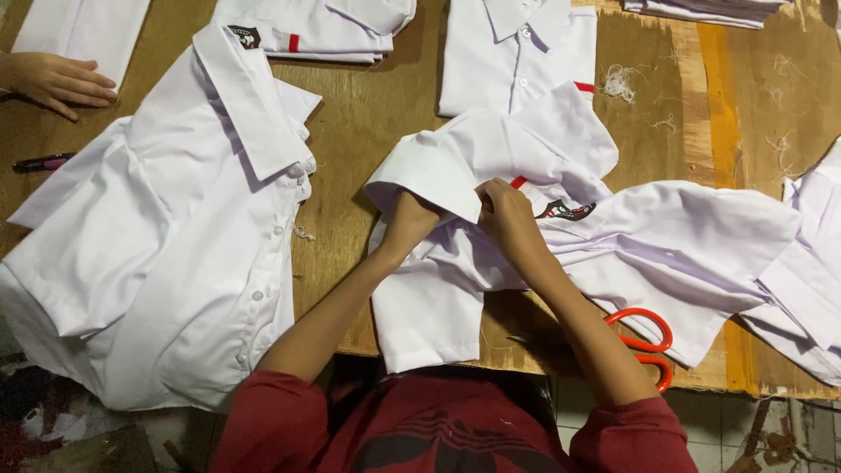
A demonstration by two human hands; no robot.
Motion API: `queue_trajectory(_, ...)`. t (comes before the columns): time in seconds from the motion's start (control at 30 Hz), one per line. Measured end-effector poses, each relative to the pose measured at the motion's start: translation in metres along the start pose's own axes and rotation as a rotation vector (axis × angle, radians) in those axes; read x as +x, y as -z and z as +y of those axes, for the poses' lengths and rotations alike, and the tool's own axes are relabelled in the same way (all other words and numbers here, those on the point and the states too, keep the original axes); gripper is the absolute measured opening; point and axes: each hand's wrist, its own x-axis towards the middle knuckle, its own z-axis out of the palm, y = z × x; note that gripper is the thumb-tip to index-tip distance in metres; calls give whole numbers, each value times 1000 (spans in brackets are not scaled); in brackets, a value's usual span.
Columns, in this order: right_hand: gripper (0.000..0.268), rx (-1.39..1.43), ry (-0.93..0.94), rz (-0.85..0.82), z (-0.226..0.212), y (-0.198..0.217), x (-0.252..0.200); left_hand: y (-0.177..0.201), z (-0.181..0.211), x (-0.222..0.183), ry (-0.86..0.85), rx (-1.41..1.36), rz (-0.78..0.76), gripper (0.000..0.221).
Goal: Trimming loose threads from white shirts with scissors and folding them on a wooden table.
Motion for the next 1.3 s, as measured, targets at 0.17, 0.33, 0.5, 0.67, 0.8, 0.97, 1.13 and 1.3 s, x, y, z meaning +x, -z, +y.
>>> queue_trajectory(0.17, 16, 354, -53, -24, 13, 5, -6, 2, 2, 2, -29, 14, 18, 31)
queue_trajectory(0.33, 16, 725, -286, -94, 8, 13, -9, 4, 5, 1, -61, 31, 18, 32)
queue_trajectory(0.5, 13, 707, -261, -20, 13, 6, -6, 7, 8, -1, -92, 47, 30, 34)
queue_trajectory(0.67, 16, 686, -225, 16, 20, -1, -3, 3, 12, -3, -117, 64, 37, 35)
queue_trajectory(0.8, 22, 808, -293, 18, 26, -15, -3, 2, 15, -5, -151, 86, 44, 36)
queue_trajectory(0.97, 23, 792, -282, 20, 24, -15, -3, -4, 19, -13, -186, 105, 52, 37)
queue_trajectory(1.13, 26, 774, -306, -6, 19, -10, -6, -5, 21, -16, -213, 120, 53, 38)
queue_trajectory(1.3, 23, 765, -251, -107, 26, -8, -3, -5, 25, -14, -252, 143, 55, 39)
